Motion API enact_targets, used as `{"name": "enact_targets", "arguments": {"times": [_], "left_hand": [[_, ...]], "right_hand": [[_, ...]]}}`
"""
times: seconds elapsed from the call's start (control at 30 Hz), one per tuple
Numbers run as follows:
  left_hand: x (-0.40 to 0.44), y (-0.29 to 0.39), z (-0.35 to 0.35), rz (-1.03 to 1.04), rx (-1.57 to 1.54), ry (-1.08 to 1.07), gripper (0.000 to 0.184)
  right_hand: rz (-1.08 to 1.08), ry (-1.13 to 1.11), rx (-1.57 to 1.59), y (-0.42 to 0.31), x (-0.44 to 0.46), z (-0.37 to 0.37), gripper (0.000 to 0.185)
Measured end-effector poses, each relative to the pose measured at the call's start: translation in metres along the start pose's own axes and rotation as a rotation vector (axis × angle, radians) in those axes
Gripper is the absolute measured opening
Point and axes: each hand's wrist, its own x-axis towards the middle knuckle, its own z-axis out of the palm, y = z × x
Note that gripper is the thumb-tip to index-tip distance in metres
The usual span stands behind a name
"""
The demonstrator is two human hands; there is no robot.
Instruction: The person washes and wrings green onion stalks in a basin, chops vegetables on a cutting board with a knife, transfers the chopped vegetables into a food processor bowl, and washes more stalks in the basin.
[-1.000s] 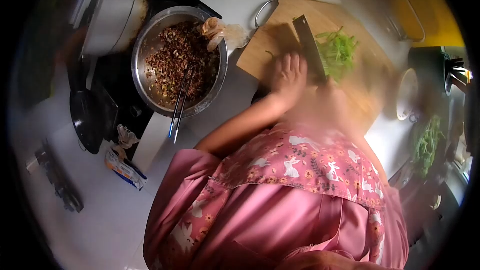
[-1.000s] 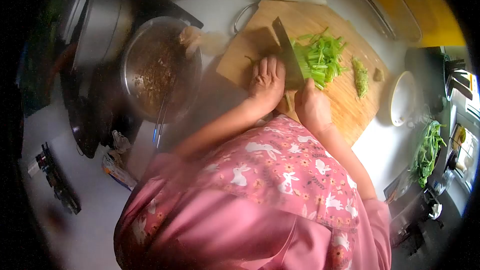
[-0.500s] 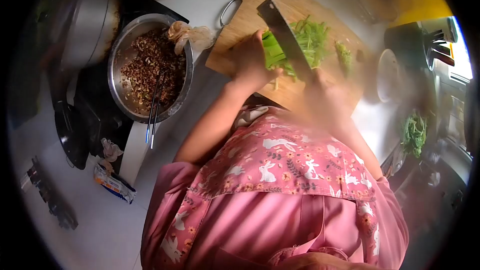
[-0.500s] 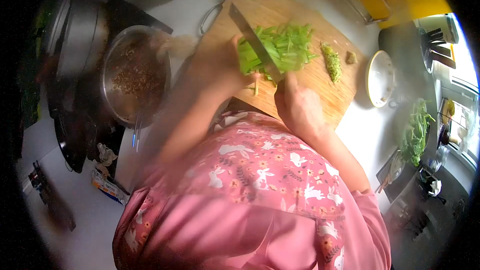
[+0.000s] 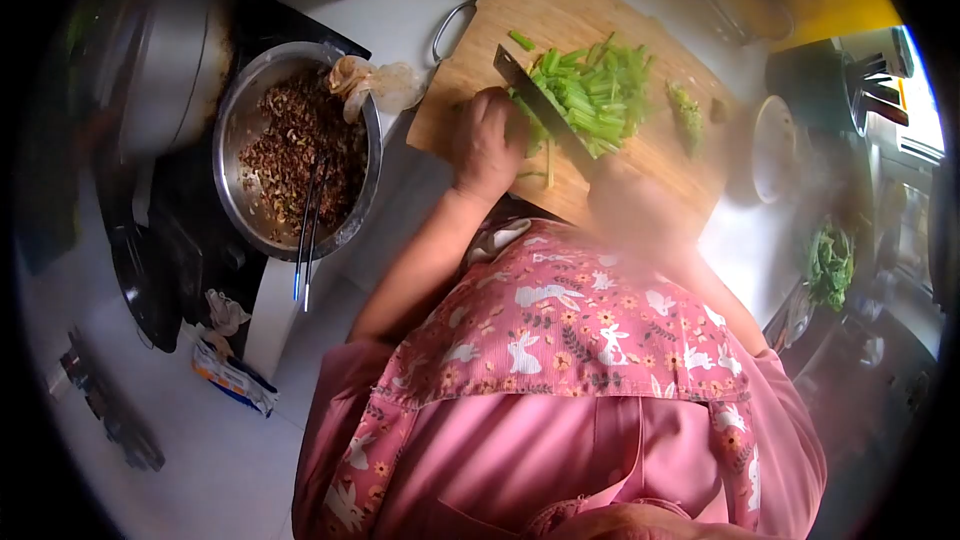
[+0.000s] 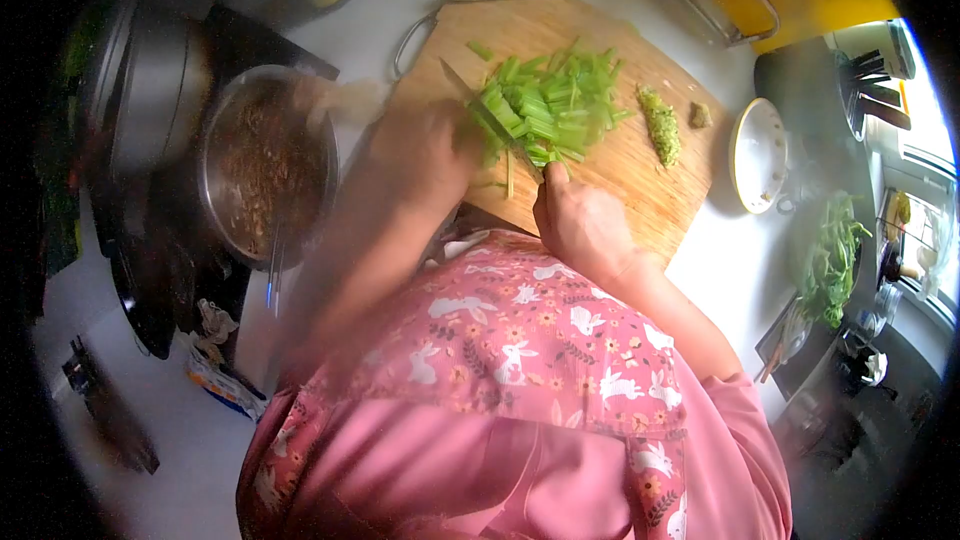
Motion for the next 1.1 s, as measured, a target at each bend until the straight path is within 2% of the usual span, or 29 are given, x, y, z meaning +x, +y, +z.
{"name": "enact_targets", "arguments": {"times": [0.13,0.2,0.3,0.43,0.53,0.6,0.67,0.73,0.77,0.83,0.87,0.9,0.97,1.0,1.03,1.1], "left_hand": [[-0.006,-0.006,0.016,0.013,-0.037,0.071,0.021],[-0.009,-0.01,0.026,0.018,-0.099,0.131,0.021],[-0.013,-0.013,0.037,0.085,-0.104,0.212,0.022],[-0.018,-0.026,0.066,0.002,-0.212,0.206,0.025],[-0.023,-0.026,0.072,0.02,-0.181,0.263,0.024],[-0.024,-0.029,0.074,-0.032,-0.136,0.207,0.023],[-0.03,-0.038,0.083,-0.09,-0.085,0.156,0.023],[-0.027,-0.037,0.092,0.029,0.013,0.392,0.024],[-0.029,-0.039,0.095,0.029,0.012,0.394,0.024],[-0.022,-0.023,0.069,-0.046,-0.007,0.301,0.026],[-0.018,-0.02,0.063,-0.023,-0.066,0.328,0.028],[-0.017,-0.009,0.044,0.02,0.019,0.372,0.03],[-0.016,-0.003,0.01,0.083,0.014,0.334,0.029],[-0.013,0.007,-0.012,-0.176,0.008,0.007,0.029],[-0.018,-0.006,0.0,-0.078,-0.036,0.186,0.028],[-0.028,-0.023,0.007,-0.138,-0.088,0.148,0.031]], "right_hand": [[0.039,-0.003,-0.047,-0.004,-0.002,0.002,0.017],[0.136,-0.085,0.13,-0.007,-0.002,-0.003,0.017],[0.154,-0.141,0.133,-0.008,-0.002,-0.005,0.018],[0.201,-0.169,0.133,-0.018,0.009,-0.004,0.018],[0.278,-0.21,0.132,-0.024,0.022,-0.013,0.017],[-0.035,-0.1,0.143,-0.02,0.03,-0.007,0.016],[-0.066,-0.098,0.184,-0.022,0.035,-0.008,0.016],[-0.093,-0.077,0.234,-0.016,0.034,-0.004,0.016],[-0.06,-0.015,0.236,-0.012,0.035,0.01,0.016],[0.004,0.105,0.247,-0.004,0.038,0.035,0.017],[0.058,0.121,0.232,-0.002,0.041,0.037,0.017],[0.061,0.122,0.233,-0.001,0.037,0.036,0.017],[0.007,0.168,0.305,-0.001,0.027,0.029,0.016],[0.003,0.183,0.259,-0.005,0.02,0.02,0.016],[0.001,0.179,0.264,-0.005,0.014,0.016,0.016],[-0.089,0.207,0.268,0.0,0.003,0.011,0.017]]}}
